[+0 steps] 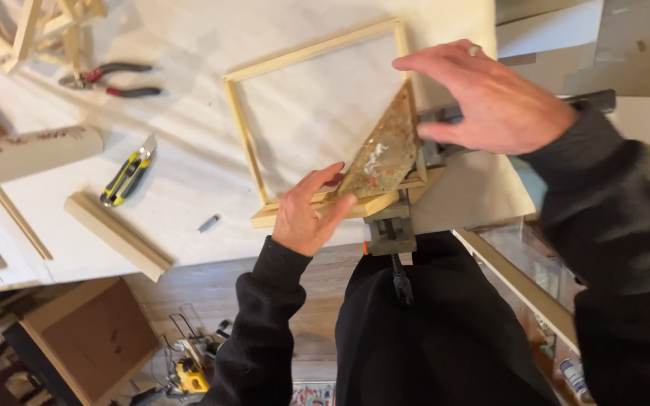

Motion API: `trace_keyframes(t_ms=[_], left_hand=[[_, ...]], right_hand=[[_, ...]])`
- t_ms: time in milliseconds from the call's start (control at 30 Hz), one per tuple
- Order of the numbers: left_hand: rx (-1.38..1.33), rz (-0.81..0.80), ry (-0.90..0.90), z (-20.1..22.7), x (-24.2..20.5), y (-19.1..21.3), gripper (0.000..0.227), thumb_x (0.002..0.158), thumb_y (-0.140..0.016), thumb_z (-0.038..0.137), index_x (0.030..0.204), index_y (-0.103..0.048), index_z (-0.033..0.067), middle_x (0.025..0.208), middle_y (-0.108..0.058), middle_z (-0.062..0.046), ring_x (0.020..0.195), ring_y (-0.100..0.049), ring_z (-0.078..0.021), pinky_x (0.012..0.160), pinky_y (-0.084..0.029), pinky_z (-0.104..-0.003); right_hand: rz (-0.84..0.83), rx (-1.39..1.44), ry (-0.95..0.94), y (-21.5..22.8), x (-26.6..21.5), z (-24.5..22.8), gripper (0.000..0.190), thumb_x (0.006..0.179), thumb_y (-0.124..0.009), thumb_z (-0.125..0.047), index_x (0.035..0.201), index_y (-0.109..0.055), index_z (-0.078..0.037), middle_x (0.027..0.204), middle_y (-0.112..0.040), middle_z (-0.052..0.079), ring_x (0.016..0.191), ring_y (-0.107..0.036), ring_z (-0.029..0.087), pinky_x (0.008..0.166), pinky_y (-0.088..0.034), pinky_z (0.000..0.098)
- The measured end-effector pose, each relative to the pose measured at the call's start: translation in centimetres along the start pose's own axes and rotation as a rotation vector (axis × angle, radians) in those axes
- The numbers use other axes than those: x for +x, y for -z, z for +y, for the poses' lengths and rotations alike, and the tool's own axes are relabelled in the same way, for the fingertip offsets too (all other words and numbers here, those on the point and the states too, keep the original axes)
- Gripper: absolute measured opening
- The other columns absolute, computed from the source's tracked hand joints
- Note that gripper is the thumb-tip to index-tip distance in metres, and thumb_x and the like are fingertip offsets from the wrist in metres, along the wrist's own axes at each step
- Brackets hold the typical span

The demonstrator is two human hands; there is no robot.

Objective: Assembling and securing wooden picture frame pieces using corner clamps, nails, and a hammer.

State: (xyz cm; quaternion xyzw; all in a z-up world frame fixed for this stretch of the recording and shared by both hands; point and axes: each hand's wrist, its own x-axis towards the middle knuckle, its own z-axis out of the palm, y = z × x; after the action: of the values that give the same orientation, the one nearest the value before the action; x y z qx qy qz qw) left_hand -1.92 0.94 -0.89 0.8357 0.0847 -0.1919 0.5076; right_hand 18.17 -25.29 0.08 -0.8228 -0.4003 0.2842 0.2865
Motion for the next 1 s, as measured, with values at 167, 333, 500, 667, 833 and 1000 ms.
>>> trace_keyframes(t_ms=[167,333,500,667,833,1000], left_hand=[[0.402,0.008,-0.142,0.2,-2.3,2.0,0.069,0.071,-0.086,0.026,0.13,-0.059,0.0016,0.128,-0.061,-0.017,0.119,-0.058,-0.0366,0.105,-0.041,-0.05],[0.511,-0.013,-0.182,-2.6,-3.3,1.6,0.06,0.074,-0.075,0.002,0.132,-0.062,0.0066,0.128,-0.064,-0.009,0.12,-0.06,-0.0311,0.111,-0.04,-0.048],[0.496,0.0,-0.197,-3.4,-3.1,1.5,0.058,0.071,-0.069,-0.008,0.127,-0.068,0.0059,0.118,-0.068,-0.006,0.114,-0.062,-0.0293,0.103,-0.047,-0.044],[0.477,-0.016,-0.194,-3.4,-3.0,1.8,0.058,0.068,-0.071,-0.008,0.124,-0.069,0.0048,0.117,-0.069,-0.005,0.11,-0.063,-0.0281,0.097,-0.051,-0.042],[0.473,-0.024,-0.205,-3.8,-3.1,1.8,0.058,0.067,-0.074,-0.008,0.124,-0.069,0.003,0.117,-0.069,-0.006,0.108,-0.063,-0.0278,0.095,-0.054,-0.04],[0.433,-0.051,-0.184,-3.6,-3.1,1.9,0.06,0.067,-0.075,-0.007,0.126,-0.069,0.0023,0.118,-0.069,-0.006,0.109,-0.063,-0.0289,0.096,-0.055,-0.04]], right_hand=[[-0.039,-0.122,0.185,-1.7,0.6,1.1,0.129,0.052,-0.089,-0.053,0.159,-0.033,-0.005,0.154,-0.044,0.022,0.146,-0.036,0.041,0.114,-0.031,0.0591],[-0.216,-0.227,0.216,-0.8,2.4,-2.0,0.118,0.061,-0.088,-0.04,0.162,-0.033,-0.015,0.15,-0.05,0.016,0.135,-0.048,0.032,0.121,-0.034,0.049],[-0.285,-0.267,0.246,-1.1,3.1,-2.1,0.112,0.062,-0.086,-0.039,0.159,-0.034,-0.02,0.122,-0.067,0.004,0.122,-0.056,0.025,0.119,-0.029,0.0477],[-0.253,-0.321,0.248,-1.7,2.6,-1.4,0.115,0.063,-0.086,-0.047,0.16,-0.032,-0.019,0.126,-0.069,0.002,0.122,-0.058,0.023,0.121,-0.029,0.0503],[-0.283,-0.47,0.255,-2.0,2.4,-1.2,0.121,0.066,-0.084,-0.055,0.166,-0.027,-0.019,0.121,-0.071,0.005,0.125,-0.059,0.023,0.125,-0.031,0.0489],[-0.204,-0.607,0.28,-2.8,2.1,-1.5,0.126,0.062,-0.081,-0.058,0.169,-0.024,-0.021,0.113,-0.07,0.006,0.12,-0.06,0.025,0.119,-0.036,0.0443]])
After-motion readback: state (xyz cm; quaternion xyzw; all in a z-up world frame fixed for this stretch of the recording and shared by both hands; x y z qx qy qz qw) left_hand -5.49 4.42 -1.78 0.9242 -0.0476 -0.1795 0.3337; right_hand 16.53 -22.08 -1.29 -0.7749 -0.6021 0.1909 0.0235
